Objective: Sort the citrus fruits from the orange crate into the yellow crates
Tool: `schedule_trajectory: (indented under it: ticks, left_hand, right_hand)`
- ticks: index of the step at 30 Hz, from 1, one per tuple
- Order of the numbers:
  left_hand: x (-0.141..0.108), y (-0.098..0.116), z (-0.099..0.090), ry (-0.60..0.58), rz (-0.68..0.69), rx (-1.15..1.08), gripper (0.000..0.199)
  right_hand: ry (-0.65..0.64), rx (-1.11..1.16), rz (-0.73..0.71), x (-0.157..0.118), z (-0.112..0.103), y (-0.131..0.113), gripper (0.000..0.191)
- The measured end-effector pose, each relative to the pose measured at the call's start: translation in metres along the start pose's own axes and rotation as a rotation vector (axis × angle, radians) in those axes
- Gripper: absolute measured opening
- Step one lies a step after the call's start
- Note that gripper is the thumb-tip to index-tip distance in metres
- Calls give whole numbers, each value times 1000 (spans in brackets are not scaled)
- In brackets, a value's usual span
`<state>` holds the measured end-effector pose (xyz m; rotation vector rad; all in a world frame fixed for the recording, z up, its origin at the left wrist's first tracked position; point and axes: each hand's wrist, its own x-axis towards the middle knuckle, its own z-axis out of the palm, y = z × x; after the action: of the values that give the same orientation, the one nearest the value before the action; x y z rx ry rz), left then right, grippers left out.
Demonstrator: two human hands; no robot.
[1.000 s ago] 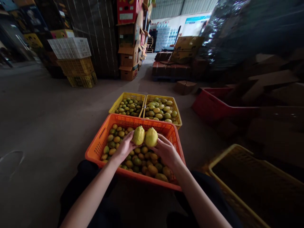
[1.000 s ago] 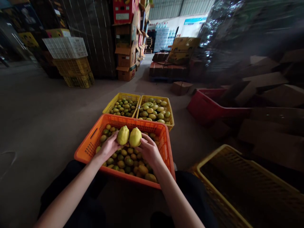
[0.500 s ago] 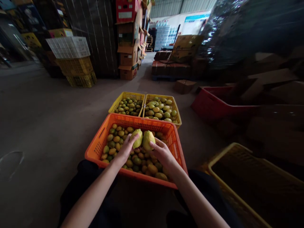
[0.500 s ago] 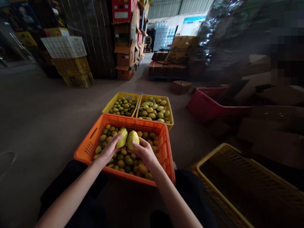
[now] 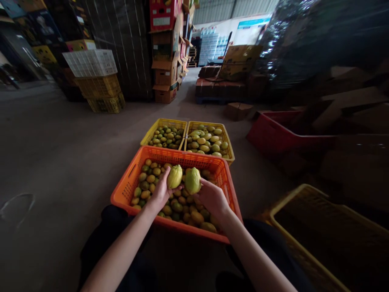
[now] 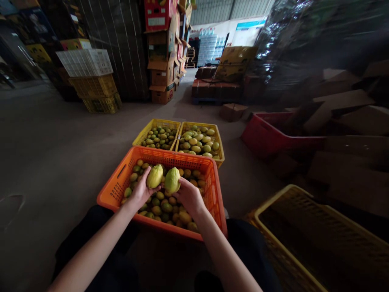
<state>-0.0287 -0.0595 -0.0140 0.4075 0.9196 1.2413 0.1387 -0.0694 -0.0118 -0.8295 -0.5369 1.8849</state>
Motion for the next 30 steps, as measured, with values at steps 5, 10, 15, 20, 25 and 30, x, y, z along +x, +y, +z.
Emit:
schedule_trajectory:
  ticks: [5, 10, 15, 20, 25, 30]
  left_hand:
    - [-7, 4, 2, -24, -33, 22, 24]
    - [-3, 7, -2, -95, -146, -172, 37]
    - [-1, 9, -3, -127, -200, -292, 30]
    - [-5, 12, 2, -62, -195, -327, 27]
    - [-4, 11, -1, -66, -203, -343, 26]
    - [-1, 4, -4, -90, -177, -404, 27]
  right_hand:
    - [-31, 27, 9, 3, 2, 2, 19]
    - [46, 43, 0, 4, 4, 6, 19]
    - [178, 84, 37, -3, 8, 0, 22]
    - [255, 164, 102, -3, 9, -5, 19]
    - [284, 115, 67, 5, 0, 3, 21]
    - [297, 119, 176, 4, 2, 6, 29]
